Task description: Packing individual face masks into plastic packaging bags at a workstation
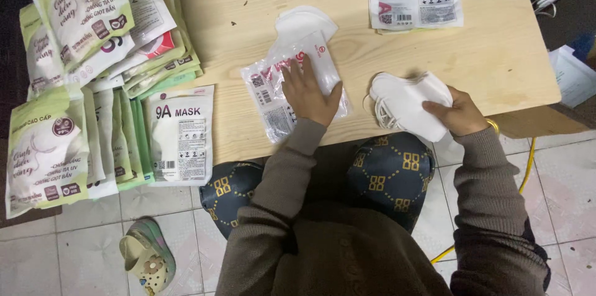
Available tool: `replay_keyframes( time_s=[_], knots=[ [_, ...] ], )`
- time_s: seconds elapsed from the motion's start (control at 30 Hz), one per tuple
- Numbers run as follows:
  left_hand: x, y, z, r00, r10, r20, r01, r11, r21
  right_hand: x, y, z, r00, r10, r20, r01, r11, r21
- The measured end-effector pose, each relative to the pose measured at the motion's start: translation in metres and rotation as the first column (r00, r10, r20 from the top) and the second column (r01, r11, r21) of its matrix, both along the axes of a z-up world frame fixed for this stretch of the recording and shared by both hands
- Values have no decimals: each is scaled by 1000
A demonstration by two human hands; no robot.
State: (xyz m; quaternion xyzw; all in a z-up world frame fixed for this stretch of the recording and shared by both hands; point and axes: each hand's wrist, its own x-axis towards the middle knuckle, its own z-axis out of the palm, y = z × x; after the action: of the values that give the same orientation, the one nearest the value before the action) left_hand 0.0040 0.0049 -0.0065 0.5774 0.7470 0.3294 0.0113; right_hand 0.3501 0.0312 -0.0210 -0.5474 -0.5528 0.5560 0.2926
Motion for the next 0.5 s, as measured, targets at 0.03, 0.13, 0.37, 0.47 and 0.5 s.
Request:
replay_keyframes(
  time_s=[0.03,0.13,0.37,0.47,0.5],
  knots=[
    [0,-2,-1,1000,2,-2,-2,1000,0,0,-1,2,1000,2,-2,-2,1000,0],
    [-4,-10,0,999,5,42,1,992,-126,-4,-2,12,999,-9,53,10,1000,-21],
    [-30,-50,-6,983,-161,93,183,930,-319,-2,-6,17,998,-54,12,55,997,-46],
    [-32,-59,-5,983,-165,82,183,926,-330,-4,-7,22,999,-44,25,44,998,-32],
    [-32,-60,-3,987,-142,74,157,942,-296,-6,-8,25,998,-51,32,52,998,-47]
  ],
)
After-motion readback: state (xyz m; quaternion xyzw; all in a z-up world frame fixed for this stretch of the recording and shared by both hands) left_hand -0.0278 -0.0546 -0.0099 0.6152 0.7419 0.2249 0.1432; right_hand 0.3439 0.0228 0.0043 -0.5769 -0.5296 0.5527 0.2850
